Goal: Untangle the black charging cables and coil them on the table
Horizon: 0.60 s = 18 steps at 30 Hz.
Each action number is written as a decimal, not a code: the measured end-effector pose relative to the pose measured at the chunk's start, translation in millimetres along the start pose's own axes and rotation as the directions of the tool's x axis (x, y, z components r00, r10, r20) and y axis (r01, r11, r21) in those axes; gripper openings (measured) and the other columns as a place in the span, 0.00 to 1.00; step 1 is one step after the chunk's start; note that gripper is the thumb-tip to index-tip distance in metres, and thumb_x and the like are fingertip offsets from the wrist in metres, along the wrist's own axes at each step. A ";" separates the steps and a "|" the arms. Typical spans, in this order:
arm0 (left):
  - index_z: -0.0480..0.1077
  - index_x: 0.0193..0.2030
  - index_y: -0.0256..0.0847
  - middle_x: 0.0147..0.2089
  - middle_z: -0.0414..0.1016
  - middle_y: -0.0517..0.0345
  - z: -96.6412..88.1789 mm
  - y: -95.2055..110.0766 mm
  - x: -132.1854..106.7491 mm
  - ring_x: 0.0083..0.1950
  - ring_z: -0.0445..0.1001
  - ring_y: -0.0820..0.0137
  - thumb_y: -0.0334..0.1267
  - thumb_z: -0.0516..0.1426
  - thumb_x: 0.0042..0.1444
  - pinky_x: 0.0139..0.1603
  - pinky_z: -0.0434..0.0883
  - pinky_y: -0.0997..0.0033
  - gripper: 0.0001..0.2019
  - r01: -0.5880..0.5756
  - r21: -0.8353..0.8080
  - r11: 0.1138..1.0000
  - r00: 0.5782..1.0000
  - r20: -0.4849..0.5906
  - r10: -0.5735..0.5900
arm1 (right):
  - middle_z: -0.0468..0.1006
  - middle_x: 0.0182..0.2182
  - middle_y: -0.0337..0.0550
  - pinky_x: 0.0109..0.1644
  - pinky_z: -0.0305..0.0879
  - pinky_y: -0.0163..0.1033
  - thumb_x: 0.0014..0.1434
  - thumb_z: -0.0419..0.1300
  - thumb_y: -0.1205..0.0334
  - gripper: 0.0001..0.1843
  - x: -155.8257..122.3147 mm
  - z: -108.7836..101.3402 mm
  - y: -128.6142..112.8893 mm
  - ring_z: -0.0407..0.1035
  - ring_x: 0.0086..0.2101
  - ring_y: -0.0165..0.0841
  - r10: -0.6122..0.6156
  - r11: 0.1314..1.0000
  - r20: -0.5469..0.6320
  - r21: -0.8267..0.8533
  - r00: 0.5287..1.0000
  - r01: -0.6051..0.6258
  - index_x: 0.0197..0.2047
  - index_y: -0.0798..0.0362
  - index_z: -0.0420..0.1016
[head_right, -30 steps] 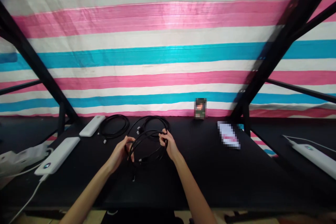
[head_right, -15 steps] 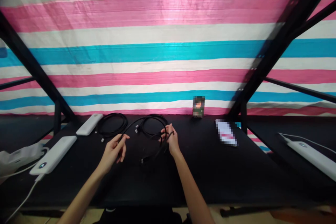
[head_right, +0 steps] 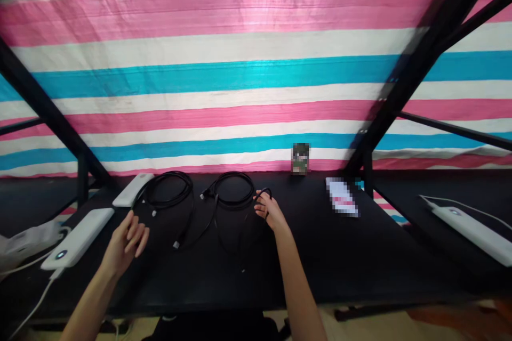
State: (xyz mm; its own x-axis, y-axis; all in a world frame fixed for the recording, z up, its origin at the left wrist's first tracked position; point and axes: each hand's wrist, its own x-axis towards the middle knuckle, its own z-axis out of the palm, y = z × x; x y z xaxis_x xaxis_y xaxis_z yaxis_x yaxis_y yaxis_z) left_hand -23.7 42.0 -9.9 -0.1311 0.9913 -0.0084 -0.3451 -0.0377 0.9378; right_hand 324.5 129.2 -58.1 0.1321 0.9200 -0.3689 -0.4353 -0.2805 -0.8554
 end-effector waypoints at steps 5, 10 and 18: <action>0.53 0.12 0.41 0.07 0.49 0.66 -16.8 -12.1 5.4 0.10 0.61 0.74 0.53 0.51 0.56 0.14 0.59 0.75 0.27 0.097 0.257 0.961 0.995 0.005 -0.102 | 0.75 0.28 0.40 0.14 0.59 0.23 0.54 0.62 0.63 0.10 -3.7 0.9 0.1 0.65 0.17 0.21 0.056 0.996 0.102 -0.079 0.993 -0.048 0.40 0.54 0.72; 0.62 0.44 0.41 0.14 0.61 0.72 -33.7 -11.6 11.7 0.16 0.70 0.69 0.53 0.57 0.49 0.15 0.62 0.77 0.21 0.126 0.369 0.921 0.987 -0.143 -0.077 | 0.75 0.27 0.41 0.10 0.54 0.22 0.48 0.67 0.66 0.13 -9.9 1.7 1.2 0.63 0.16 0.21 0.120 0.989 0.296 -0.116 0.948 -0.089 0.39 0.56 0.75; 0.63 0.51 0.38 0.17 0.63 0.71 -72.2 -4.2 -3.0 0.16 0.68 0.74 0.43 0.62 0.46 0.15 0.63 0.78 0.26 0.210 0.241 0.947 0.971 -0.166 -0.173 | 0.68 0.26 0.30 0.08 0.37 0.15 0.58 0.57 0.63 0.03 -1.4 -21.6 -5.7 0.42 0.10 0.12 -0.132 0.968 0.403 0.250 0.906 0.030 0.34 0.49 0.73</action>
State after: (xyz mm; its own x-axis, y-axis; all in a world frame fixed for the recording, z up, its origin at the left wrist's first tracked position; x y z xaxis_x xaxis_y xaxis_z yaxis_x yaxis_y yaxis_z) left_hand -88.9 30.1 -38.9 -0.2222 0.9480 -0.2280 -0.1301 0.2029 0.9705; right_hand 346.1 123.6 -60.6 -0.1820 0.9805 -0.0745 -0.6400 -0.1756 -0.7481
